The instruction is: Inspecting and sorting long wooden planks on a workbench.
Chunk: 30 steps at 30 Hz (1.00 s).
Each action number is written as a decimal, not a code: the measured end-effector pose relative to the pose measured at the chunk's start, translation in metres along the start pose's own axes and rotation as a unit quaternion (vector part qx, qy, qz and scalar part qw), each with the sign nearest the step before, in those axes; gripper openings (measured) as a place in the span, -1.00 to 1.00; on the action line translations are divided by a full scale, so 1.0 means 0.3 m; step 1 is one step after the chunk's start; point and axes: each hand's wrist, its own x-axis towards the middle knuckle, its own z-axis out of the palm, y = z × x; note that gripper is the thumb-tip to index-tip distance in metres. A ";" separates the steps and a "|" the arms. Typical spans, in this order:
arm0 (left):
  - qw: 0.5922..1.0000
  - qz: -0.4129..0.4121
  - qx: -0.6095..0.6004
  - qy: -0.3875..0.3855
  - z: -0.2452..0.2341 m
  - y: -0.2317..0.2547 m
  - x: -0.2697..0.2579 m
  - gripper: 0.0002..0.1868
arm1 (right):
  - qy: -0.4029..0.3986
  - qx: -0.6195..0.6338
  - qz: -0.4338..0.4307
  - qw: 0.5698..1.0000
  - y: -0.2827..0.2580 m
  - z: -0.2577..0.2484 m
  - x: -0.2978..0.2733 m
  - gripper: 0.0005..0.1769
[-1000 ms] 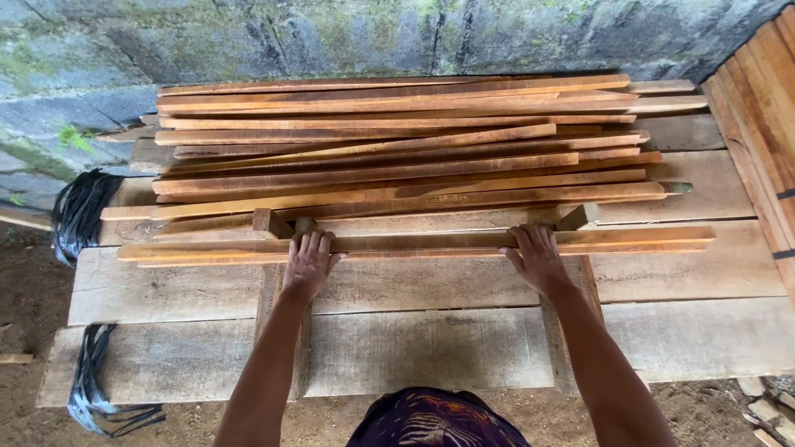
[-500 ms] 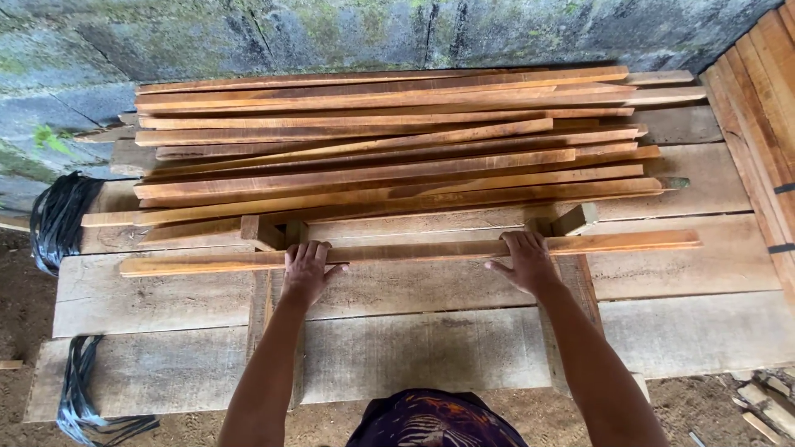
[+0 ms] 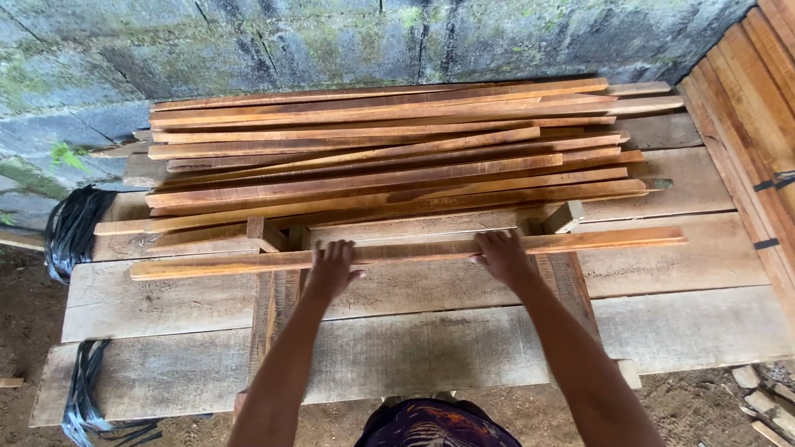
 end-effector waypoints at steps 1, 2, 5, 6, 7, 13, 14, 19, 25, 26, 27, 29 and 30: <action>1.000 0.001 0.000 0.002 0.027 0.057 0.023 -0.20 | 0.001 -0.001 0.002 1.000 -0.035 0.009 0.005 -0.52; 1.000 0.019 -0.007 0.020 0.051 0.108 0.054 -0.22 | -0.009 0.018 -0.020 1.000 -0.068 0.014 0.021 -0.49; 0.995 0.039 0.016 0.087 0.170 0.199 0.133 -0.25 | -0.015 0.033 -0.044 0.998 -0.124 -0.061 0.011 -0.41; 0.990 0.038 0.040 0.133 0.224 0.243 0.155 -0.26 | -0.017 0.027 -0.048 0.998 -0.121 -0.097 -0.019 -0.37; 0.989 0.041 0.037 0.135 0.198 0.252 0.173 -0.26 | -0.018 0.024 -0.044 0.999 -0.094 -0.097 -0.017 -0.37; 0.996 0.065 -0.020 0.063 0.253 0.133 0.154 -0.44 | 0.028 0.083 -0.106 0.990 0.040 0.035 0.025 -0.27; 0.997 0.060 -0.007 0.047 0.280 0.088 0.147 -0.43 | 0.016 0.103 -0.114 0.988 0.094 0.040 0.024 -0.31; 0.999 0.034 0.004 0.021 0.283 -0.116 0.068 -0.46 | -0.097 0.166 -0.056 0.980 0.189 -0.107 -0.020 -0.34; 0.999 0.019 0.016 -0.049 0.296 -0.154 0.068 -0.50 | -0.179 0.184 -0.006 0.966 0.228 -0.023 0.009 -0.41; 0.998 0.016 0.008 -0.057 0.270 -0.148 0.065 -0.52 | -0.154 0.165 -0.021 0.974 0.215 -0.070 0.000 -0.50; 0.998 0.014 0.001 -0.065 0.243 -0.144 0.059 -0.53 | -0.129 0.146 -0.036 0.980 0.200 -0.118 -0.010 -0.57; 0.997 0.004 -0.018 -0.075 0.160 -0.116 0.053 -0.52 | -0.127 0.142 -0.025 0.981 0.155 -0.186 -0.023 -0.47; 0.996 -0.003 -0.036 -0.084 0.116 -0.107 0.051 -0.51 | -0.125 0.139 -0.012 0.982 0.129 -0.221 -0.027 -0.35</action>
